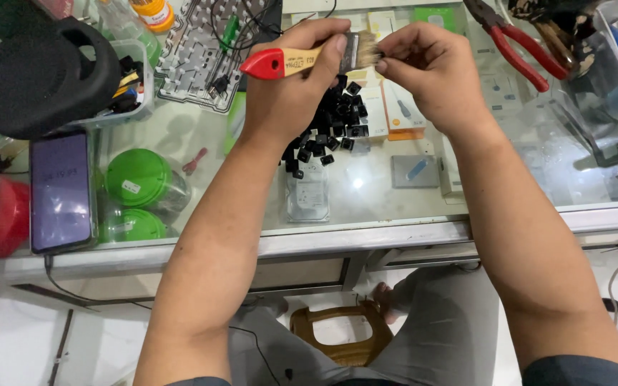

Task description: The person repeatedly picks up small black components from a pile on the table and applies glue to them using a brush. The person then places the treated components back onto the table.

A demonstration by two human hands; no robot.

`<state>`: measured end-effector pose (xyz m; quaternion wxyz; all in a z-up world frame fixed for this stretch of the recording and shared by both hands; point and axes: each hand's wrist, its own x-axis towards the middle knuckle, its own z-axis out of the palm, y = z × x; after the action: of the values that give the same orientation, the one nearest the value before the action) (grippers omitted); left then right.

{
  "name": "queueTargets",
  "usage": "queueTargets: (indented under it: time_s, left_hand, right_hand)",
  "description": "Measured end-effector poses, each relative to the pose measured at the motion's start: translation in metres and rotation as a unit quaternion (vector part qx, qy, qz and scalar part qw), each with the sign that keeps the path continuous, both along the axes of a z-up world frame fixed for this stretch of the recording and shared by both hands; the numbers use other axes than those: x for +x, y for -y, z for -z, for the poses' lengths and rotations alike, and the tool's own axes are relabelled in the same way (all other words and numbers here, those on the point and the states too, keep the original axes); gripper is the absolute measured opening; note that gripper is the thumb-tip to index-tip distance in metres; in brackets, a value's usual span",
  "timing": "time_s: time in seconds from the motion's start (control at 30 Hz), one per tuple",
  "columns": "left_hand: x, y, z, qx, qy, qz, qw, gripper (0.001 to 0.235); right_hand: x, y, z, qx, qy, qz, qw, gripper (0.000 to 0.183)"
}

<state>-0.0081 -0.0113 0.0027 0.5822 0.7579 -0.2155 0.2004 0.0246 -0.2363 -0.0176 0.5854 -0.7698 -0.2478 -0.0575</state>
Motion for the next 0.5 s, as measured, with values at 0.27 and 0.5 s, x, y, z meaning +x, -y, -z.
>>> queueTargets:
  time_s: [0.27, 0.5]
  left_hand:
    - [-0.001, -0.001, -0.003, 0.005, 0.073, 0.054, 0.996, 0.029]
    - [-0.003, -0.002, -0.006, 0.012, 0.039, 0.039, 0.998, 0.027]
  right_hand:
    - [0.007, 0.004, 0.009, 0.178, -0.103, -0.043, 0.978, 0.02]
    - [0.0, 0.002, -0.002, 0.127, -0.055, -0.019, 0.99, 0.007]
